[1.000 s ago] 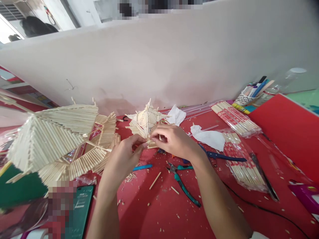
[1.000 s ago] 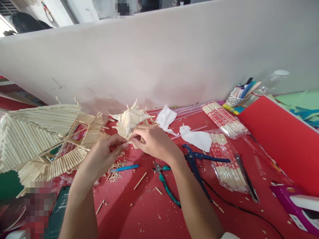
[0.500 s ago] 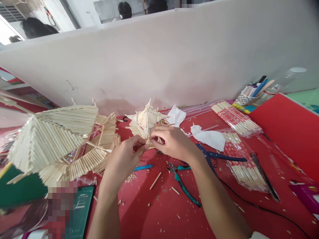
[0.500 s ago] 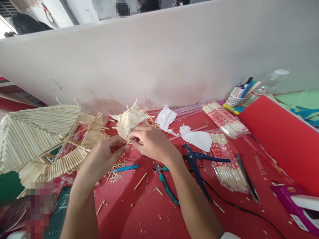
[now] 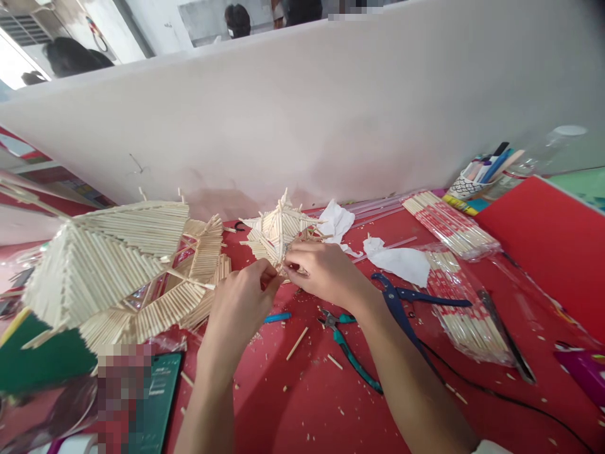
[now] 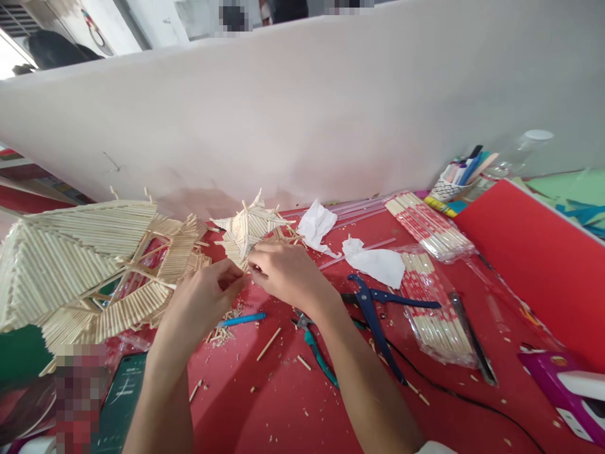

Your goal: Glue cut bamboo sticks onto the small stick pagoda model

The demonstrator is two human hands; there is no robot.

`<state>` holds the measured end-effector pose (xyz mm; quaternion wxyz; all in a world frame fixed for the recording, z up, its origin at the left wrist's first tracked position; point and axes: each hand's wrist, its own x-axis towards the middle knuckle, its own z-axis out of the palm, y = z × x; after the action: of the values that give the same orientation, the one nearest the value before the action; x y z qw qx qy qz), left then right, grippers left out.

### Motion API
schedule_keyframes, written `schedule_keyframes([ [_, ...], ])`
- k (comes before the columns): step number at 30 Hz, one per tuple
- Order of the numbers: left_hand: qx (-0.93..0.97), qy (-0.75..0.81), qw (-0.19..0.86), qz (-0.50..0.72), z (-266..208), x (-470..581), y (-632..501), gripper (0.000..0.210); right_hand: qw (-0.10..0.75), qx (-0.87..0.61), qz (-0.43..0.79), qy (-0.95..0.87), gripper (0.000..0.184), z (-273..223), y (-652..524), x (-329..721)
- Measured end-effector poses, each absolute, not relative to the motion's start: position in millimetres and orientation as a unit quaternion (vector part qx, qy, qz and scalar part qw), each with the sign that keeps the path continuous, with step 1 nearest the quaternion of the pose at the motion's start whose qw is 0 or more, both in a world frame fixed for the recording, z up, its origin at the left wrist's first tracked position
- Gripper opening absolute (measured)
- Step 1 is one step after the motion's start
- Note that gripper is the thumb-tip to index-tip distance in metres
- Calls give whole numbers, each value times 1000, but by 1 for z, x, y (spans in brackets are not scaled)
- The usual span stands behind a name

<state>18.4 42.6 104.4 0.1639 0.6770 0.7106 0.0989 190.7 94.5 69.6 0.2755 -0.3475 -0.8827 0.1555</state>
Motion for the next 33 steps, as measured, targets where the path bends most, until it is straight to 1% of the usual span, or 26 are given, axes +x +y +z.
schedule_keyframes([
  [5, 675, 729, 80, 81, 102, 14, 41, 13, 296, -363, 189, -863, 16, 68, 98, 196],
  [13, 696, 716, 10, 58, 98, 16, 39, 16, 285, -376, 201, -858, 16, 67, 100, 197],
  [19, 688, 723, 14, 59, 93, 19, 43, 18, 264, -383, 188, -865, 15, 65, 99, 192],
  [23, 693, 718, 10, 67, 91, 21, 45, 13, 237, -395, 180, -869, 17, 67, 96, 187],
  [27, 695, 715, 9, 72, 87, 21, 47, 9, 221, -391, 199, -871, 20, 67, 94, 185],
  [33, 703, 706, 0, 85, 82, 21, 48, 9, 211, -385, 217, -872, 21, 72, 90, 186],
])
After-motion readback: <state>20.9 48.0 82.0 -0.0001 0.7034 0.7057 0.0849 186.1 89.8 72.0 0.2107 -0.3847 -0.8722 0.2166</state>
